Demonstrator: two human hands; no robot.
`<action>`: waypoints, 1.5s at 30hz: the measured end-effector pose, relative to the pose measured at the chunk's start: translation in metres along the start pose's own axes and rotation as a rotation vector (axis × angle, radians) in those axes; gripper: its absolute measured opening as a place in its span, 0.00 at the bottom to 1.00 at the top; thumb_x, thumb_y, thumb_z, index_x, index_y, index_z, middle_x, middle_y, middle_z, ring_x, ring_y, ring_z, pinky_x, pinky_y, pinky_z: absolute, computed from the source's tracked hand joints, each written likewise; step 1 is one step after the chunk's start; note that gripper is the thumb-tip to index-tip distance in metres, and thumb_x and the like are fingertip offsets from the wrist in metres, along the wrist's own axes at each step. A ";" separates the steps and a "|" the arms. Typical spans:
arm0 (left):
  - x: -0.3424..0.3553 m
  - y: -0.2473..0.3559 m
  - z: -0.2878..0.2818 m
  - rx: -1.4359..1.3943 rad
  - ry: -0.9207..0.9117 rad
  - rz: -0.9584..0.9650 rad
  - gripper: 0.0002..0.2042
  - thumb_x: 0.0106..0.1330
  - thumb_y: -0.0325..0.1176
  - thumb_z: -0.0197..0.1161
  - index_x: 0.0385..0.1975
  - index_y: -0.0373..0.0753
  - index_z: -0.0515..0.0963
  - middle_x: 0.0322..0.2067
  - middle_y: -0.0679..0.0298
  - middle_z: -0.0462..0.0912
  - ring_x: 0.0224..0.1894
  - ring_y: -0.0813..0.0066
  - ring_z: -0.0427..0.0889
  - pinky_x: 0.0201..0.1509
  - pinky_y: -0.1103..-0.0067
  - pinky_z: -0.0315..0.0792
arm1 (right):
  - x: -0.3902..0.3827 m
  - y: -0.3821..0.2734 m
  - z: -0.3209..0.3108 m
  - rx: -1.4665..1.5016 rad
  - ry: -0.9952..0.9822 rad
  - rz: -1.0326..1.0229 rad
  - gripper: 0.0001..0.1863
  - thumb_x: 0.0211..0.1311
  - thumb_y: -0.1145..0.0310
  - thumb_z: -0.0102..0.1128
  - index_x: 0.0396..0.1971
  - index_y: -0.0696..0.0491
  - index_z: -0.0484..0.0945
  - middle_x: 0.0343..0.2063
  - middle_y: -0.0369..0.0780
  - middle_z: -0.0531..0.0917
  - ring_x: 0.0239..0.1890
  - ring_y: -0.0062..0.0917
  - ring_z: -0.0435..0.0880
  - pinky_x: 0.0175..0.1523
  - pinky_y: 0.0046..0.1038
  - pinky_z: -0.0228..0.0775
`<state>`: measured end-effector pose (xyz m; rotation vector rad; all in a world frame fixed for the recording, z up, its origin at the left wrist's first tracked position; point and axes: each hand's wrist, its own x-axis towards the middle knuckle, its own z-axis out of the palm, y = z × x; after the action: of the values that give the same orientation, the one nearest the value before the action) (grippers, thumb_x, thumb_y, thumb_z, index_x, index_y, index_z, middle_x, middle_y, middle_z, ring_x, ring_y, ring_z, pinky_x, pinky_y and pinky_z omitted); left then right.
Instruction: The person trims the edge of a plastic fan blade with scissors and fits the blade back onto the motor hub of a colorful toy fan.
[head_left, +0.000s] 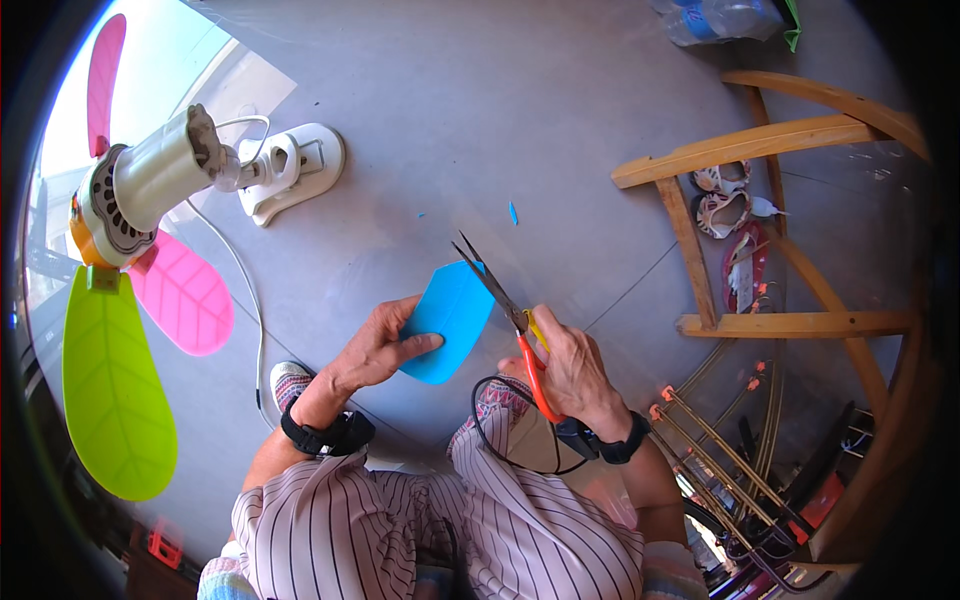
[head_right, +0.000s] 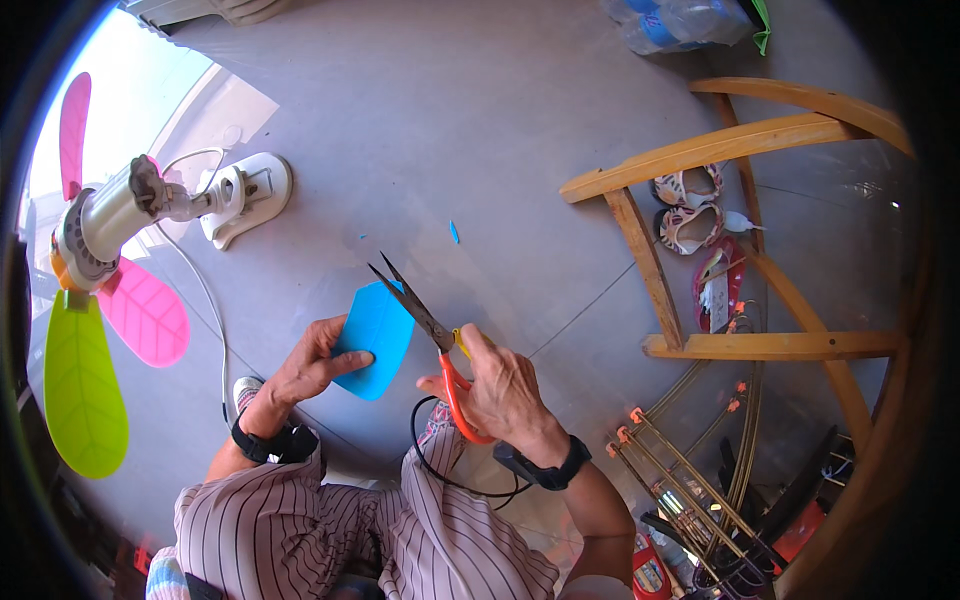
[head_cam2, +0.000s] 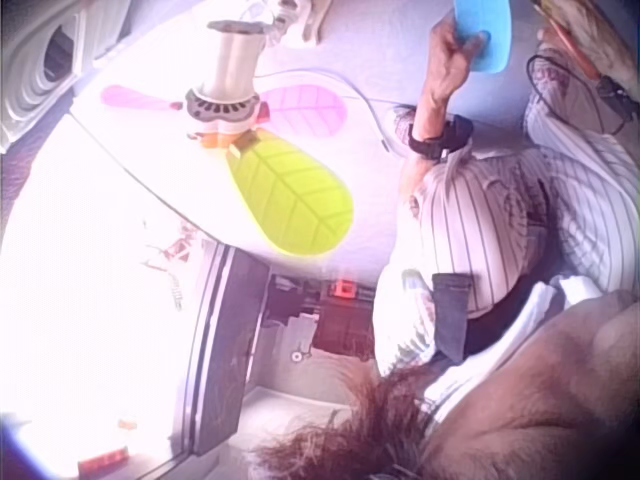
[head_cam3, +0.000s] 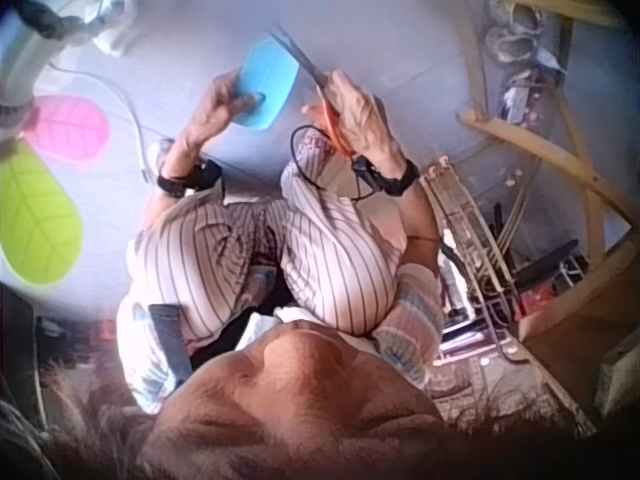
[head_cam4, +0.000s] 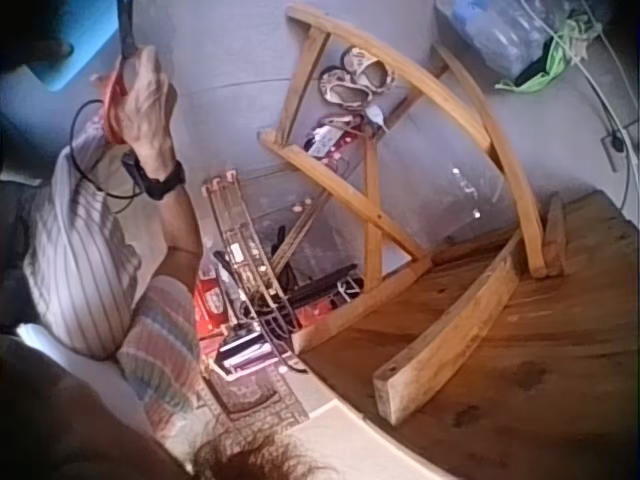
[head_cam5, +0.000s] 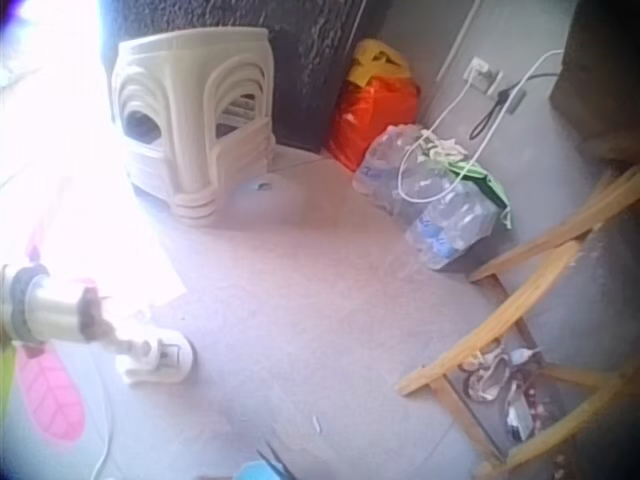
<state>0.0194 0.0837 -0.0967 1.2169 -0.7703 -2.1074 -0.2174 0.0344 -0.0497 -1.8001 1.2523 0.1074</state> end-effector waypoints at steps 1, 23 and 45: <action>0.000 0.001 0.000 0.010 -0.003 -0.010 0.14 0.61 0.27 0.57 0.46 0.32 0.72 0.32 0.68 0.78 0.34 0.83 0.74 0.40 0.81 0.72 | 0.000 0.000 0.000 -0.001 0.000 0.000 0.30 0.47 0.46 0.65 0.31 0.58 0.64 0.15 0.46 0.73 0.18 0.43 0.77 0.23 0.35 0.68; -0.005 0.000 -0.002 -0.049 -0.071 -0.049 0.17 0.59 0.30 0.61 0.46 0.32 0.72 0.35 0.65 0.79 0.36 0.80 0.76 0.43 0.79 0.73 | -0.004 -0.008 0.000 -0.070 0.081 -0.070 0.30 0.49 0.46 0.62 0.33 0.60 0.67 0.20 0.48 0.75 0.19 0.41 0.78 0.20 0.34 0.67; -0.003 -0.005 0.000 -0.134 -0.130 -0.071 0.18 0.58 0.31 0.63 0.47 0.33 0.72 0.36 0.66 0.80 0.36 0.81 0.77 0.43 0.81 0.73 | -0.003 -0.012 0.005 -0.010 0.087 -0.019 0.26 0.52 0.49 0.62 0.28 0.60 0.66 0.15 0.49 0.75 0.15 0.41 0.77 0.19 0.35 0.66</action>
<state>0.0194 0.0896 -0.0983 1.0589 -0.6386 -2.2747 -0.2078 0.0411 -0.0438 -1.8419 1.2979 0.0253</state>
